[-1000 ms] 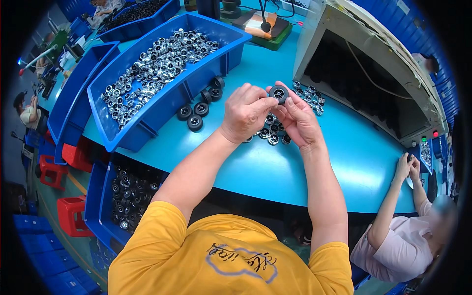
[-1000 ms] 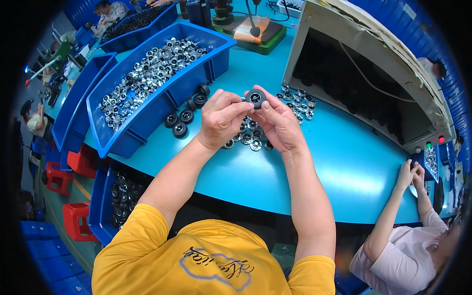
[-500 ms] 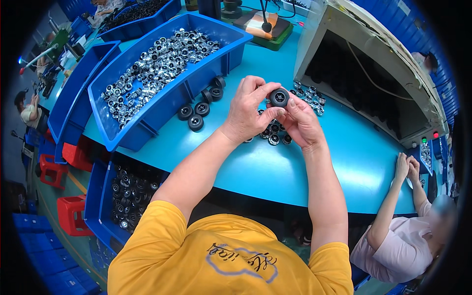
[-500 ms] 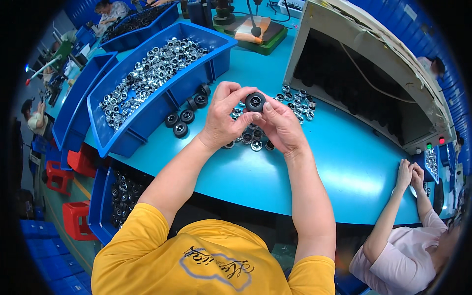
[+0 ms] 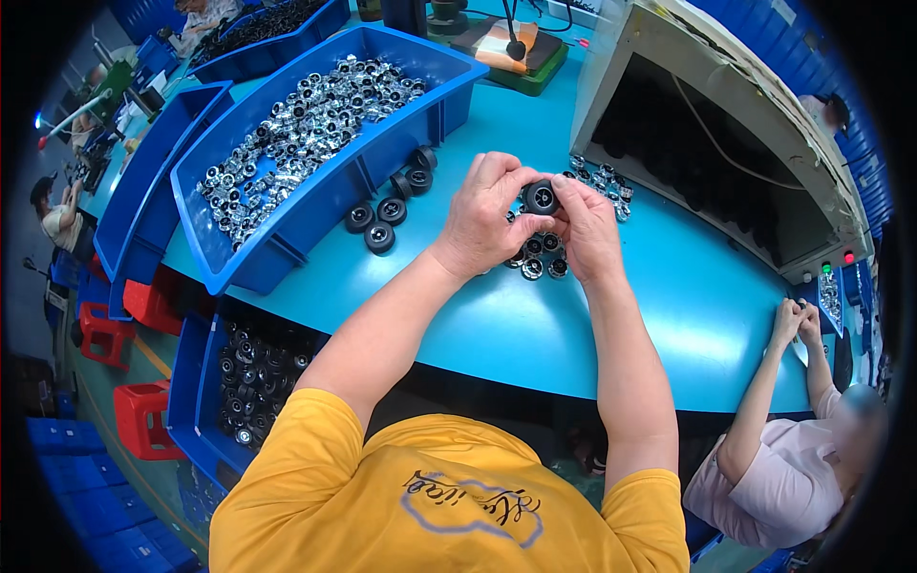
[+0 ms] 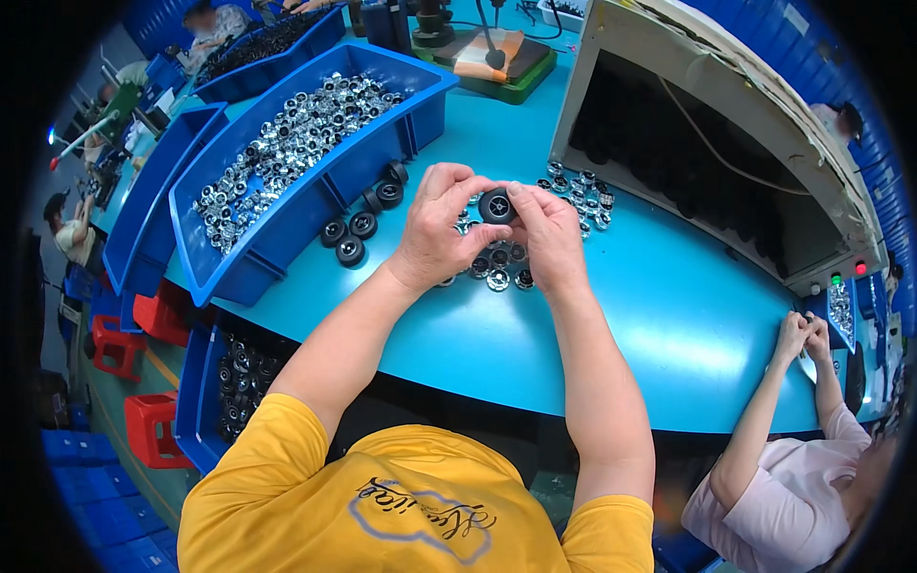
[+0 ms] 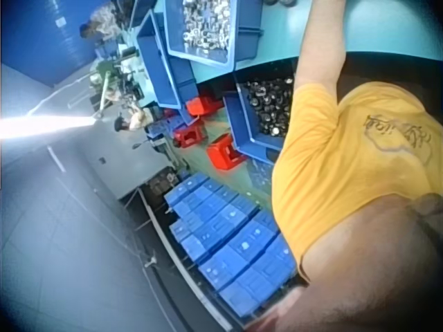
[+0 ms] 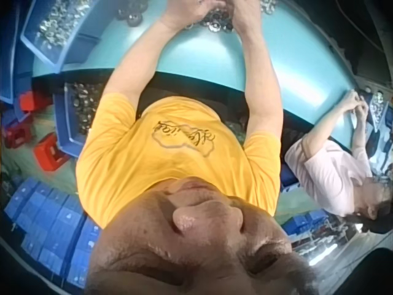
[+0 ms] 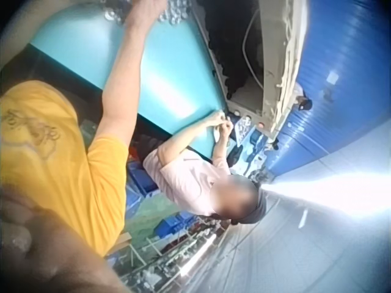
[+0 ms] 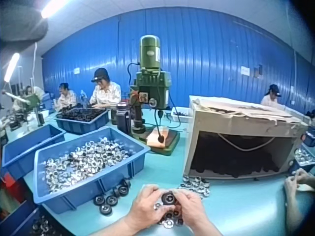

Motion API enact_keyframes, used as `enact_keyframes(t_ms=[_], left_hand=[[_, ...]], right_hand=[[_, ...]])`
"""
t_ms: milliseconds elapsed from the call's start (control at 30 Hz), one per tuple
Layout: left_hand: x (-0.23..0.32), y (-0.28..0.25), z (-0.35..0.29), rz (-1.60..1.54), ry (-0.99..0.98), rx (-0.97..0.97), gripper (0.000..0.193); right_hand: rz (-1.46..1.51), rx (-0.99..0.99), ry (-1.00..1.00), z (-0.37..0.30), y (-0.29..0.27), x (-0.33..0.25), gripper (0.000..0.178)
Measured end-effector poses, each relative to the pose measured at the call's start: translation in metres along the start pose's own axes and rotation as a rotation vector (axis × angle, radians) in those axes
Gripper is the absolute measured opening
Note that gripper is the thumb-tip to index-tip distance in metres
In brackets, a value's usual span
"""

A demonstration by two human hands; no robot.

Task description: Assembling rubber toy tires onto plastic wheel hubs at a factory workbench.

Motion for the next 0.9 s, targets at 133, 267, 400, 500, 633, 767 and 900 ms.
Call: enact_keyframes(t_ms=[133,267,400,500,633,767,900], left_hand=[[0.000,-0.001,-0.001,-0.005,-0.028,-0.004,0.048],[-0.016,-0.015,0.000,0.177,-0.089,0.015,0.045],[-0.020,-0.050,-0.011,0.476,-0.293,-0.148,0.040],[-0.016,-0.076,-0.032,0.568,-0.362,-0.249,0.041],[-0.020,-0.102,-0.071,0.655,-0.451,-0.335,0.058],[-0.010,-0.101,-0.075,0.696,-0.382,-0.263,0.074],[-0.005,-0.080,-0.044,0.828,-0.337,-0.361,0.069]], right_hand=[[-0.039,0.083,0.009,-0.004,0.002,-0.008,0.030],[-0.541,0.401,-0.297,0.012,-0.039,-0.011,0.024],[-0.927,0.708,-0.412,0.019,-0.083,-0.018,0.023],[-1.027,0.823,-0.361,0.022,-0.105,-0.022,0.024],[-1.044,0.877,-0.328,0.026,-0.122,-0.018,0.024],[-1.036,0.871,-0.346,0.024,-0.125,-0.014,0.023],[-1.061,0.862,-0.367,0.027,-0.123,-0.010,0.022]])
Point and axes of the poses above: each hand's wrist, its own z-axis towards the middle knuckle, its own y-axis out of the palm, x = y × z, the point moved 2 cm from there along z, towards the middle knuckle, and after that the axes turned 7 degrees about y, right-handed, at the moved point
